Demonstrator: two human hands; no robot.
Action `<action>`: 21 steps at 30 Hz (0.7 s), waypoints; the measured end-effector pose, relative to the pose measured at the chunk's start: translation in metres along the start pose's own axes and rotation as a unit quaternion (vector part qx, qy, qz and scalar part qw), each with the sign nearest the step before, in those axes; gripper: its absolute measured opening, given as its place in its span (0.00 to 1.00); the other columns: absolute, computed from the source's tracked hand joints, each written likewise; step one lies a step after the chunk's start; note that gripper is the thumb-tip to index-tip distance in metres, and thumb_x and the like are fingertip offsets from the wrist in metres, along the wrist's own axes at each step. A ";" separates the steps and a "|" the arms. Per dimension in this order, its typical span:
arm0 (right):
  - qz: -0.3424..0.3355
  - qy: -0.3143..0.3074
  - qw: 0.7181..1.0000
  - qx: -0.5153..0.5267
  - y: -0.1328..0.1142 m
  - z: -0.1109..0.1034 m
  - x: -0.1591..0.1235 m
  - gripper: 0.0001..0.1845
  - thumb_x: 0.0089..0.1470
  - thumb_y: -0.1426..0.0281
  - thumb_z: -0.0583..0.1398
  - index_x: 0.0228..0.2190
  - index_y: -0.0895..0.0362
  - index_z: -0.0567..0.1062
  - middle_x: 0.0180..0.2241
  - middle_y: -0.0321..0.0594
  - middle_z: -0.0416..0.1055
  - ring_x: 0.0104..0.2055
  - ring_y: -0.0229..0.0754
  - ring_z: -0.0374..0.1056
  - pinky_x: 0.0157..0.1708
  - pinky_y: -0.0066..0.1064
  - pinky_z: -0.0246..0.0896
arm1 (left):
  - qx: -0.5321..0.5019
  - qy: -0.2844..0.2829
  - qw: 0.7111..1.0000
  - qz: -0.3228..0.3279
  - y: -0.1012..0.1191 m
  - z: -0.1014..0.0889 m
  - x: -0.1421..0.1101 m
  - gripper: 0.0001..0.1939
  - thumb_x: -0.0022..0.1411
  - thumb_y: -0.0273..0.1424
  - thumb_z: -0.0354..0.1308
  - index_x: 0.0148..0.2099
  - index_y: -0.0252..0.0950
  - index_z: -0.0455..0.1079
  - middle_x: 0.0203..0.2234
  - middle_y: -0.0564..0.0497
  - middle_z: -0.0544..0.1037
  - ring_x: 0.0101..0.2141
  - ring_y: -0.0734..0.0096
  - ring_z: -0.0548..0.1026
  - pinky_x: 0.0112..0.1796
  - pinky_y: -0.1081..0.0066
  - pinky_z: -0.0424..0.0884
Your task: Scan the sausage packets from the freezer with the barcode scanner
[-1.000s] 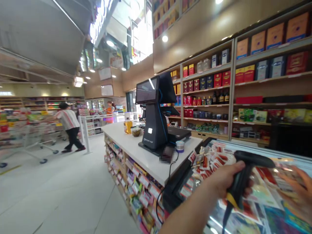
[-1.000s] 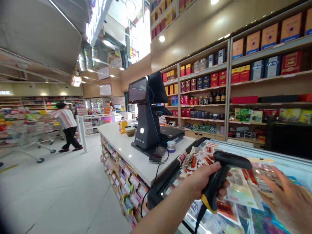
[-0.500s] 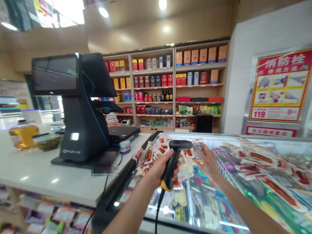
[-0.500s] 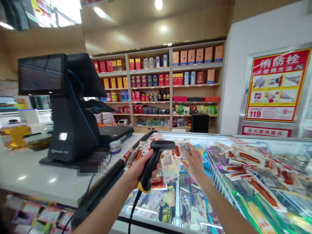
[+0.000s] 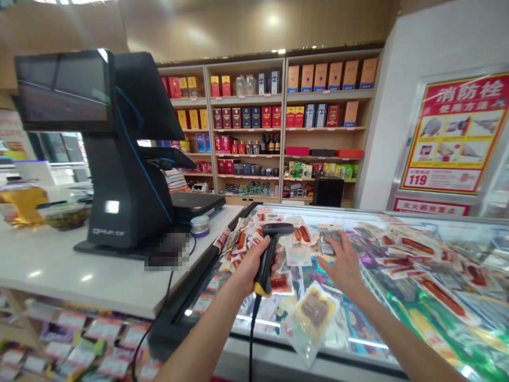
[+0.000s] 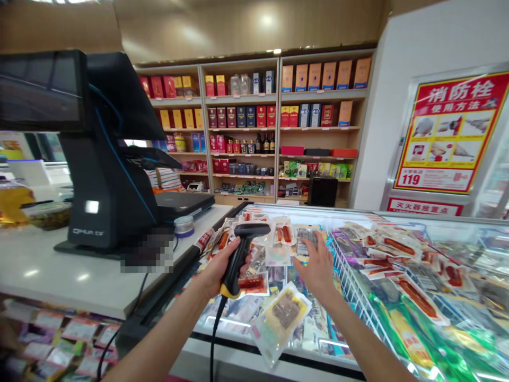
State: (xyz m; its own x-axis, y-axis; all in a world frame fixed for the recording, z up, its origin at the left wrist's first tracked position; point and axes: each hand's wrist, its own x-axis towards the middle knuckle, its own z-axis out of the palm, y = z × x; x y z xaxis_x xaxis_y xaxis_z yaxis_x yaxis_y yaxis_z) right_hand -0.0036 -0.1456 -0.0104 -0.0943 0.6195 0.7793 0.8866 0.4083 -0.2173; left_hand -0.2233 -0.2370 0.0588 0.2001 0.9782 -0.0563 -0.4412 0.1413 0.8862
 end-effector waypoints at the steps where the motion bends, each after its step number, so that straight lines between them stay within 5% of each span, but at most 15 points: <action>1: 0.002 -0.030 1.000 0.000 -0.003 -0.003 -0.006 0.26 0.44 0.56 0.51 0.44 0.55 0.63 0.55 0.48 0.44 0.54 0.53 0.47 0.44 0.45 0.50 | -0.002 0.009 1.000 -0.003 -0.001 -0.003 -0.001 0.16 0.52 0.43 0.48 0.31 0.33 0.63 0.17 0.54 0.68 0.15 0.81 0.64 0.14 0.80 0.58; 4: -0.006 -0.123 0.992 -0.022 -0.014 -0.013 -0.030 0.29 0.46 0.52 0.47 0.47 0.53 0.61 0.55 0.49 0.45 0.55 0.57 0.43 0.44 0.53 0.46 | 0.000 0.013 1.000 -0.014 -0.003 -0.009 -0.007 0.16 0.53 0.43 0.47 0.31 0.33 0.63 0.17 0.54 0.68 0.14 0.81 0.64 0.14 0.80 0.58; 8: -0.121 -0.217 0.968 -0.021 -0.024 -0.023 -0.070 0.37 0.39 0.46 0.50 0.52 0.44 0.53 0.57 0.43 0.41 0.57 0.59 0.35 0.47 0.58 0.34 | 0.016 -0.003 1.000 0.002 0.000 -0.020 -0.011 0.17 0.52 0.43 0.48 0.30 0.32 0.63 0.19 0.52 0.69 0.15 0.81 0.64 0.16 0.79 0.59; 10: -0.127 -0.237 0.963 -0.023 -0.026 -0.018 -0.079 0.41 0.37 0.45 0.51 0.53 0.44 0.51 0.57 0.43 0.40 0.57 0.59 0.34 0.47 0.59 0.32 | 0.020 -0.003 1.000 0.006 0.001 -0.025 -0.011 0.17 0.52 0.43 0.48 0.30 0.32 0.63 0.20 0.52 0.69 0.15 0.81 0.64 0.16 0.79 0.60; 14: -0.063 -0.240 0.968 -0.043 -0.028 0.014 -0.063 0.40 0.40 0.45 0.47 0.53 0.48 0.50 0.57 0.48 0.41 0.56 0.60 0.37 0.44 0.59 0.39 | 0.015 0.012 1.000 0.011 0.004 -0.030 -0.014 0.17 0.52 0.43 0.48 0.30 0.32 0.63 0.18 0.52 0.69 0.15 0.80 0.65 0.16 0.78 0.59; 21: -0.057 -0.163 0.985 -0.020 -0.038 0.081 -0.027 0.38 0.41 0.45 0.45 0.52 0.48 0.52 0.55 0.48 0.46 0.53 0.61 0.46 0.38 0.62 0.43 | 0.018 0.053 0.998 -0.008 0.011 -0.033 -0.023 0.19 0.51 0.44 0.47 0.30 0.30 0.64 0.16 0.52 0.69 0.14 0.78 0.65 0.15 0.77 0.59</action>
State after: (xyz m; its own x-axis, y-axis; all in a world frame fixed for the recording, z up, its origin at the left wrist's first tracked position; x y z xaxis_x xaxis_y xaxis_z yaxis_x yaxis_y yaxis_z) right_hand -0.0719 -0.1234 -0.0709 -0.3297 0.7557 0.5659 0.8780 0.4658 -0.1105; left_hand -0.2621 -0.2532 0.0546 0.1130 0.9866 -0.1173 -0.4069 0.1537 0.9005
